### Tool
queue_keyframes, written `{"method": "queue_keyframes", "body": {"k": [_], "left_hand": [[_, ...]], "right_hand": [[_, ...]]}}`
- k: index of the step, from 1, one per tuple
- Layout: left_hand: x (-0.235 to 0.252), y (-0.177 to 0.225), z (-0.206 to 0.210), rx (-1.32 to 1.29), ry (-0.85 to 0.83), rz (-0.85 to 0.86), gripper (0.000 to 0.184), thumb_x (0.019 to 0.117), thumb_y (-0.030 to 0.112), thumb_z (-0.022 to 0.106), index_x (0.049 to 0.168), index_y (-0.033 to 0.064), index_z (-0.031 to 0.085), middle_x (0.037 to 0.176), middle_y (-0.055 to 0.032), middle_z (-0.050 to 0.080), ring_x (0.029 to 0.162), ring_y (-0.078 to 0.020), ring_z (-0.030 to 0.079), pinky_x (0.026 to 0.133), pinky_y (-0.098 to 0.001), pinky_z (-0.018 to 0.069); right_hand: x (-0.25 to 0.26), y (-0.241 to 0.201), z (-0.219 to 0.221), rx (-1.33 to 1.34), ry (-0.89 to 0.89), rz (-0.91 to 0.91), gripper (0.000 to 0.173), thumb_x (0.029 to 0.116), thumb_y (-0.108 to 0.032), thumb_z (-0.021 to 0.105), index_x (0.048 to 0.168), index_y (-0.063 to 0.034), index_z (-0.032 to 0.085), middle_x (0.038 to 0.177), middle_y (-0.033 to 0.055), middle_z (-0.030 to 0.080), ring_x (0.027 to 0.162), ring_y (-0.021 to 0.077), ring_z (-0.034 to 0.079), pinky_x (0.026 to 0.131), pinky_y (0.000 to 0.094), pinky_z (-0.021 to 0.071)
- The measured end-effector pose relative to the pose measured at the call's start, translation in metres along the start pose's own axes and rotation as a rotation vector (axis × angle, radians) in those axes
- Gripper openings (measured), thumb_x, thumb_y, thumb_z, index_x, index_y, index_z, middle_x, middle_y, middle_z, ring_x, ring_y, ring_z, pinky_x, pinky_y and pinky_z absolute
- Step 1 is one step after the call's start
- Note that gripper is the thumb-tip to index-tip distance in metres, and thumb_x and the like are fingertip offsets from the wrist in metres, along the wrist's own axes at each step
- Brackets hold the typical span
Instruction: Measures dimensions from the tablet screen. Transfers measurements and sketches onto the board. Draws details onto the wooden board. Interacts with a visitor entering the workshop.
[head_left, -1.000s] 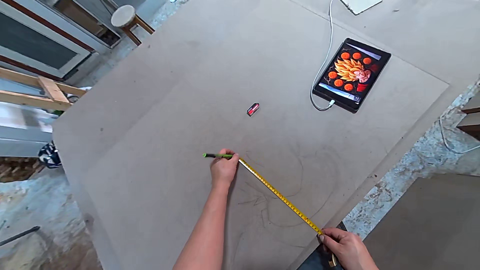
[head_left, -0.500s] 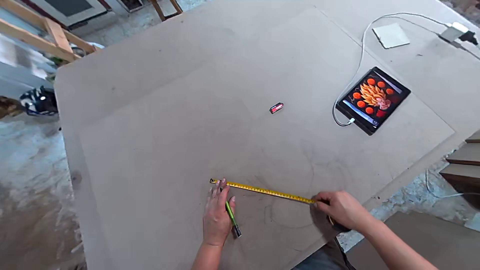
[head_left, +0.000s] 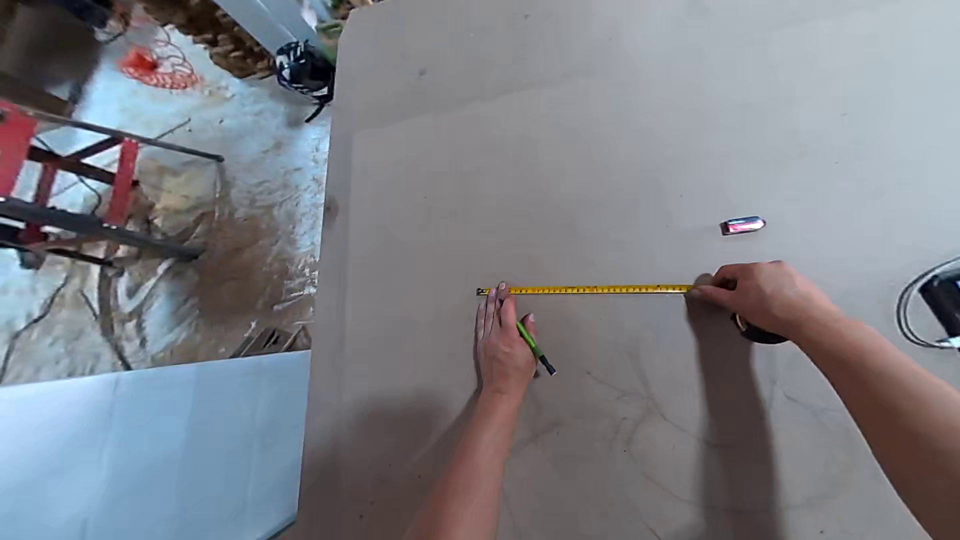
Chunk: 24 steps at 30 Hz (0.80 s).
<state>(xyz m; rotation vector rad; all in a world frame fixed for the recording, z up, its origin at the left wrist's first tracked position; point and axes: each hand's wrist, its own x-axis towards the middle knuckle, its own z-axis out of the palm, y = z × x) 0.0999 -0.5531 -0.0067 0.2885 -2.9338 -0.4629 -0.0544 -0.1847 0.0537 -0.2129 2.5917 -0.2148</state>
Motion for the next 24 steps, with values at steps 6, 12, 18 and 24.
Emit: {"method": "queue_keyframes", "body": {"k": [6,12,18,24], "left_hand": [[0.003,-0.002,0.003,0.019,0.022,-0.104,0.056,0.1042,0.043,0.048,0.144,0.0046,0.053,0.162,-0.0099,0.04,0.154,-0.0262,0.031,0.126,-0.0469,0.026],[0.004,-0.001,0.002,0.01,0.035,-0.09,0.056,0.1042,0.041,0.05,0.147,0.0047,0.049,0.162,-0.0103,0.041,0.154,-0.0259,0.031,0.126,-0.0464,0.0257],[0.003,-0.002,-0.002,0.024,0.006,-0.085,0.06,0.1039,0.043,0.049,0.151,0.0063,0.046,0.162,-0.009,0.041,0.153,-0.0258,0.033,0.125,-0.0483,0.0282],[0.002,-0.003,0.0,-0.029,-0.036,-0.084,0.064,0.1027,0.043,0.049,0.155,0.0073,0.038,0.16,-0.0159,0.041,0.145,-0.0394,0.043,0.115,-0.06,0.0398]], "right_hand": [[0.029,-0.017,-0.009,-0.065,-0.019,-0.043,0.043,0.0951,-0.061,0.064,0.083,-0.0207,0.072,0.074,0.0076,0.069,0.075,0.0317,0.069,0.063,0.0599,0.0529],[0.036,-0.018,-0.015,-0.067,-0.06,-0.078,0.041,0.0965,-0.056,0.065,0.084,-0.0189,0.074,0.078,0.0077,0.07,0.078,0.0305,0.068,0.067,0.0598,0.0526],[0.033,-0.021,-0.018,-0.03,-0.052,-0.112,0.044,0.0953,-0.059,0.065,0.083,-0.0175,0.074,0.078,0.0093,0.07,0.079,0.0319,0.068,0.069,0.0612,0.0527],[0.026,0.009,-0.034,0.022,-0.049,-0.036,0.048,0.0926,-0.062,0.067,0.093,-0.0147,0.076,0.089,0.011,0.072,0.089,0.032,0.07,0.078,0.0609,0.055]]}}
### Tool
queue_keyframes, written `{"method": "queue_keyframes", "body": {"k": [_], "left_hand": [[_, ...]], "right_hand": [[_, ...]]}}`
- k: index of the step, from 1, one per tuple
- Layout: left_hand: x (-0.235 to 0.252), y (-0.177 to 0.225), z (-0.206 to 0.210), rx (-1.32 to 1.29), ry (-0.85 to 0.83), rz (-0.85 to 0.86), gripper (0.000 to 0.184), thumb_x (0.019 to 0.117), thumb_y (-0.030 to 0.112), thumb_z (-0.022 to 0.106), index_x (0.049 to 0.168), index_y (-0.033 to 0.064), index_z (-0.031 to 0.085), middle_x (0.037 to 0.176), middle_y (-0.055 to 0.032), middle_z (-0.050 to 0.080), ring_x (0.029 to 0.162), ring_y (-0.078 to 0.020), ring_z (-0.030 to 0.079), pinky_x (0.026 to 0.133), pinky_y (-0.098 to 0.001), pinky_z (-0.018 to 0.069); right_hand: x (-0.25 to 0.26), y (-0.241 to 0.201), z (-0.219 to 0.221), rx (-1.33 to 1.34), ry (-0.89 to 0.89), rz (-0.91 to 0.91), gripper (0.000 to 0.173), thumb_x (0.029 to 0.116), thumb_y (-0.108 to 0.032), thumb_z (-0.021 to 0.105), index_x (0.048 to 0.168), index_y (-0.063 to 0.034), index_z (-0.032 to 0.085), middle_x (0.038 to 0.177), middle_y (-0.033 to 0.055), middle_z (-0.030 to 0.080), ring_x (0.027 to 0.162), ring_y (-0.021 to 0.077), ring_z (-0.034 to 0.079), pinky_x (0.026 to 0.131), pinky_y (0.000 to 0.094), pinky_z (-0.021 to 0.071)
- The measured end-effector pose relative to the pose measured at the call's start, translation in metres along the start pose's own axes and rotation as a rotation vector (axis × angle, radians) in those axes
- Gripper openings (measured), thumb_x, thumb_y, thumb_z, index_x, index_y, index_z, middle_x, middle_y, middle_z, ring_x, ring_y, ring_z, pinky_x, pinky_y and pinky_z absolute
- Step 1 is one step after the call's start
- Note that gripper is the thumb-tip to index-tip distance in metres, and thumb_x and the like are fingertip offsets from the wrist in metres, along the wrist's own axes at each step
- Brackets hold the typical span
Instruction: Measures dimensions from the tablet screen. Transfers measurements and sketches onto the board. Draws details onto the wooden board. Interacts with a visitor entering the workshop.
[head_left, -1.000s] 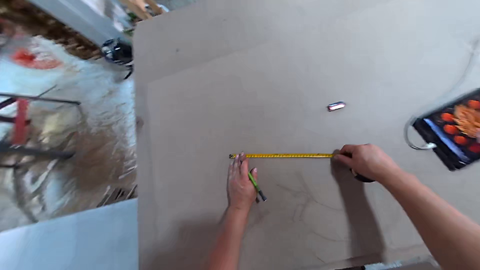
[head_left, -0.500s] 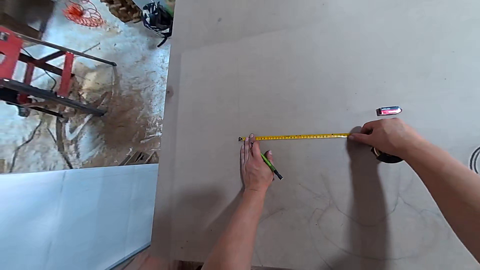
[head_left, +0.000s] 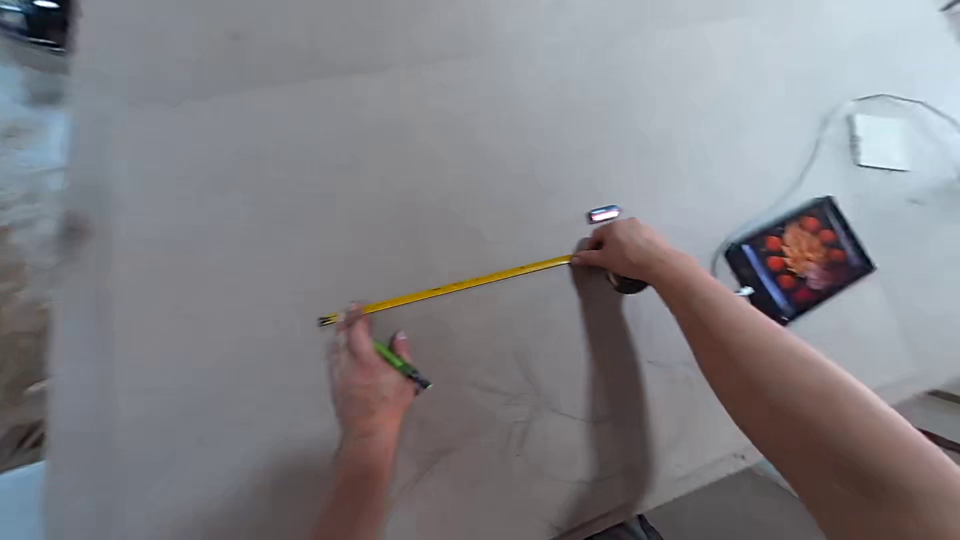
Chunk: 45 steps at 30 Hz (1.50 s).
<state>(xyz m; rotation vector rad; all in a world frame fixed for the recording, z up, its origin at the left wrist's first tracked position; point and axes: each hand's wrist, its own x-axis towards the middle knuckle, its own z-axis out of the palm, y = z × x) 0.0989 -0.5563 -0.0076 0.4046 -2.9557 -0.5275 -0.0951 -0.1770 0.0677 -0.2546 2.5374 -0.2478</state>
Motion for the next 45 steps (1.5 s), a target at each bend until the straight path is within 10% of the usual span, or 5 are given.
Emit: {"method": "queue_keyframes", "body": {"k": [32,36,39,45], "left_hand": [[0.0,0.01,-0.002,-0.218,0.122,0.068,0.054,0.1045,0.027,0.051,0.149,-0.002,0.045,0.154,-0.0226,0.049,0.145,-0.0332,0.045,0.119,-0.0474,0.0388],[0.004,0.076,0.001,-0.44,-0.03,0.186,0.046,0.1084,0.033,0.046,0.141,0.0018,0.059,0.119,-0.0172,0.069,0.104,-0.0198,0.068,0.091,-0.0399,0.0572],[0.017,0.138,0.023,-0.621,-0.244,0.138,0.029,0.1026,0.034,0.06,0.12,0.0154,0.074,0.106,0.0013,0.072,0.086,-0.0076,0.069,0.077,-0.0313,0.0597],[0.037,0.19,0.055,-0.723,-0.276,0.067,0.012,0.0922,0.017,0.073,0.104,0.0189,0.073,0.083,0.0066,0.072,0.062,-0.0046,0.065,0.053,-0.0233,0.0546]], "right_hand": [[0.021,0.005,-0.007,-0.091,-0.253,-0.049,0.052,0.0892,-0.063,0.07,0.087,-0.0118,0.074,0.085,0.0102,0.068,0.083,0.0292,0.067,0.072,0.0567,0.0537],[0.023,0.008,-0.006,-0.073,-0.26,-0.048,0.051,0.0886,-0.063,0.071,0.086,-0.0121,0.074,0.082,0.0092,0.068,0.08,0.0283,0.067,0.071,0.0557,0.0537],[0.024,0.008,-0.006,-0.071,-0.254,-0.054,0.051,0.0877,-0.064,0.071,0.083,-0.0133,0.074,0.079,0.0076,0.068,0.077,0.0264,0.066,0.069,0.0542,0.0537],[0.023,0.009,-0.007,-0.067,-0.246,-0.034,0.051,0.0874,-0.064,0.071,0.079,-0.0137,0.071,0.077,0.0072,0.065,0.075,0.026,0.065,0.064,0.0527,0.0521]]}}
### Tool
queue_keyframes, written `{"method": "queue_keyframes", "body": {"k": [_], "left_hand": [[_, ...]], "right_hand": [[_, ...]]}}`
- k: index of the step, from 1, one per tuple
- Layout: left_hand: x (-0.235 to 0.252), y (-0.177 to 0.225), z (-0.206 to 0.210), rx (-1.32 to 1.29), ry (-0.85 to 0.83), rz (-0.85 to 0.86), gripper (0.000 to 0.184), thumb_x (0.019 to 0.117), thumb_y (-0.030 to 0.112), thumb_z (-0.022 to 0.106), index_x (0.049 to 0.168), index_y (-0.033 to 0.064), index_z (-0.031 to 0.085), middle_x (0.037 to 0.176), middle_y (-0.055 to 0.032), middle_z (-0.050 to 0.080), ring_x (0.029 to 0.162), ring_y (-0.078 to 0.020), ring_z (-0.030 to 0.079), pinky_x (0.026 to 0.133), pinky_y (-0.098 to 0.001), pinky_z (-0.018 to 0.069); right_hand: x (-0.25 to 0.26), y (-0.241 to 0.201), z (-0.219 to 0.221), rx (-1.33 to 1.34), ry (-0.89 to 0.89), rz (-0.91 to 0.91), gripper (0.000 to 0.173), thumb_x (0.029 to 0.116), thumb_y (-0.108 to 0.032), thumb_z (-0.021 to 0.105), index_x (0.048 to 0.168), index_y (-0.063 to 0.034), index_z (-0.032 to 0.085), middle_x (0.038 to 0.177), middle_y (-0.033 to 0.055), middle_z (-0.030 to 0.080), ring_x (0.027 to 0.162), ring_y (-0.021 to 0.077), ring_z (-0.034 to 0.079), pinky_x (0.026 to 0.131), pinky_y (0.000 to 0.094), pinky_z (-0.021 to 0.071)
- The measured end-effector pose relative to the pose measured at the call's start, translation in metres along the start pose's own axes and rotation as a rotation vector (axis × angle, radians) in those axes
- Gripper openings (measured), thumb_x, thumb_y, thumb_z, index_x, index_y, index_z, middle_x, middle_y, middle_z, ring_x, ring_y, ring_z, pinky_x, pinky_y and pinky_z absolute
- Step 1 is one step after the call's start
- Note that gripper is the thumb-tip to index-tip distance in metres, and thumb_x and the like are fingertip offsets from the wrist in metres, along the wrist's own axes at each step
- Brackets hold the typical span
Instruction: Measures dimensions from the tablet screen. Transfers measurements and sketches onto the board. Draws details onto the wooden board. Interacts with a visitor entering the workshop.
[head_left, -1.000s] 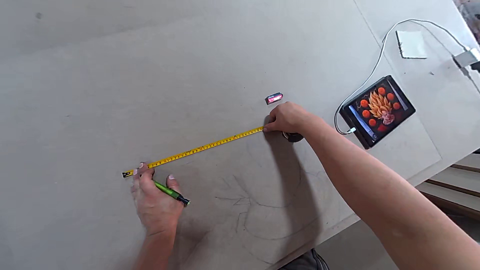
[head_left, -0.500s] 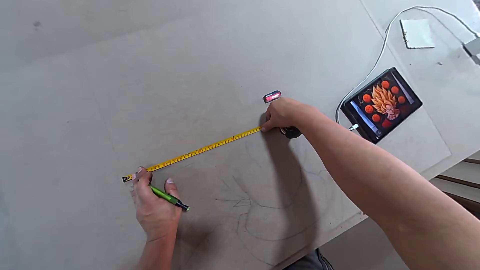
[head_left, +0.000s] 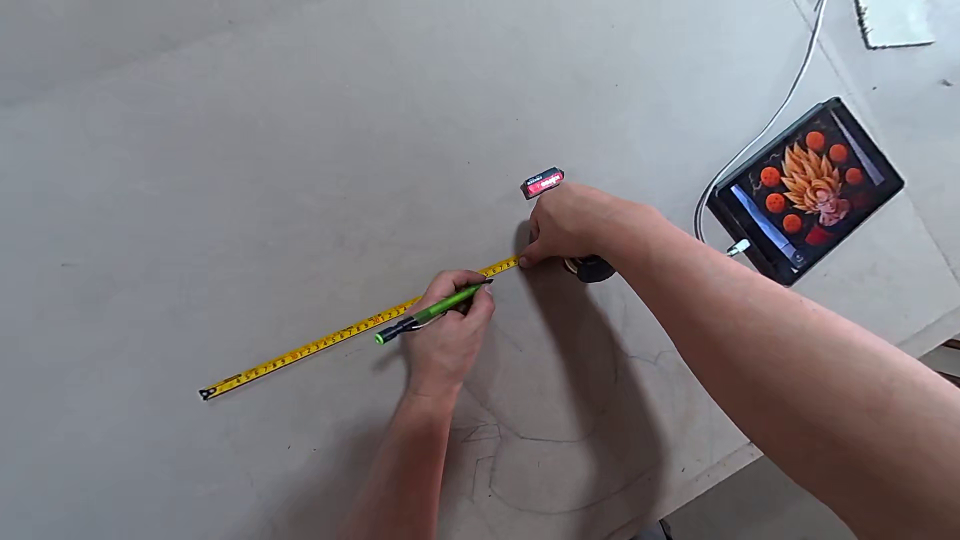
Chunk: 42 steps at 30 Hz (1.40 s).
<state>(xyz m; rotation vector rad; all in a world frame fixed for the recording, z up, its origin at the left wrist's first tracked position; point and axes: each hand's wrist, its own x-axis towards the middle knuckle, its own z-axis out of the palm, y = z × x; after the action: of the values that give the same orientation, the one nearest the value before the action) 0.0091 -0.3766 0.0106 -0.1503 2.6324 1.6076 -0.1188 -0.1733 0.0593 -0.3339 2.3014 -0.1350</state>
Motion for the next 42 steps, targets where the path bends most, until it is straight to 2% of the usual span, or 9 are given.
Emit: {"method": "queue_keyframes", "body": {"k": [7,27,36,40,42], "left_hand": [[0.001,0.002,0.006,0.082,0.071,-0.017,0.008,0.0902,0.016,0.076,0.097,0.0173,0.074,0.077,0.0069,0.071,0.059,-0.0025,0.063,0.051,-0.0213,0.0521],[0.0,-0.002,0.008,0.114,0.094,0.058,0.007,0.0898,0.015,0.076,0.096,0.015,0.073,0.076,0.0068,0.07,0.058,0.0,0.061,0.049,-0.0179,0.0504],[0.0,-0.003,0.007,0.173,0.094,0.096,0.007,0.0891,0.016,0.074,0.096,0.0152,0.074,0.075,0.0079,0.069,0.057,0.0013,0.059,0.049,-0.0169,0.0479],[0.0,-0.003,0.009,0.179,0.114,0.096,0.007,0.0876,0.017,0.074,0.095,0.0158,0.074,0.075,0.0087,0.069,0.057,0.0022,0.058,0.049,-0.0163,0.0469],[0.002,-0.007,0.006,0.103,0.11,0.114,0.009,0.0869,0.016,0.072,0.095,0.0147,0.074,0.077,0.008,0.069,0.058,0.0003,0.06,0.049,-0.0178,0.0493]], "right_hand": [[-0.002,0.0,0.002,0.027,0.028,0.006,0.048,0.0857,-0.062,0.073,0.084,-0.014,0.072,0.08,0.0078,0.065,0.077,0.0278,0.066,0.063,0.0545,0.0527],[-0.004,-0.001,0.0,0.021,0.003,0.02,0.046,0.0863,-0.062,0.073,0.084,-0.0165,0.072,0.081,0.0061,0.065,0.078,0.0264,0.066,0.062,0.0527,0.0522],[-0.001,0.001,0.002,0.034,0.017,-0.011,0.047,0.0855,-0.062,0.074,0.079,-0.0157,0.07,0.077,0.006,0.064,0.074,0.026,0.064,0.06,0.0522,0.0516],[-0.005,0.007,0.003,0.047,0.033,-0.058,0.046,0.0881,-0.063,0.071,0.08,-0.0175,0.071,0.075,0.0028,0.063,0.073,0.0224,0.063,0.061,0.0491,0.0511],[-0.009,0.022,0.001,0.198,0.06,-0.13,0.044,0.0922,-0.061,0.068,0.082,-0.0183,0.072,0.073,0.0001,0.063,0.071,0.0182,0.062,0.063,0.0456,0.0505]]}}
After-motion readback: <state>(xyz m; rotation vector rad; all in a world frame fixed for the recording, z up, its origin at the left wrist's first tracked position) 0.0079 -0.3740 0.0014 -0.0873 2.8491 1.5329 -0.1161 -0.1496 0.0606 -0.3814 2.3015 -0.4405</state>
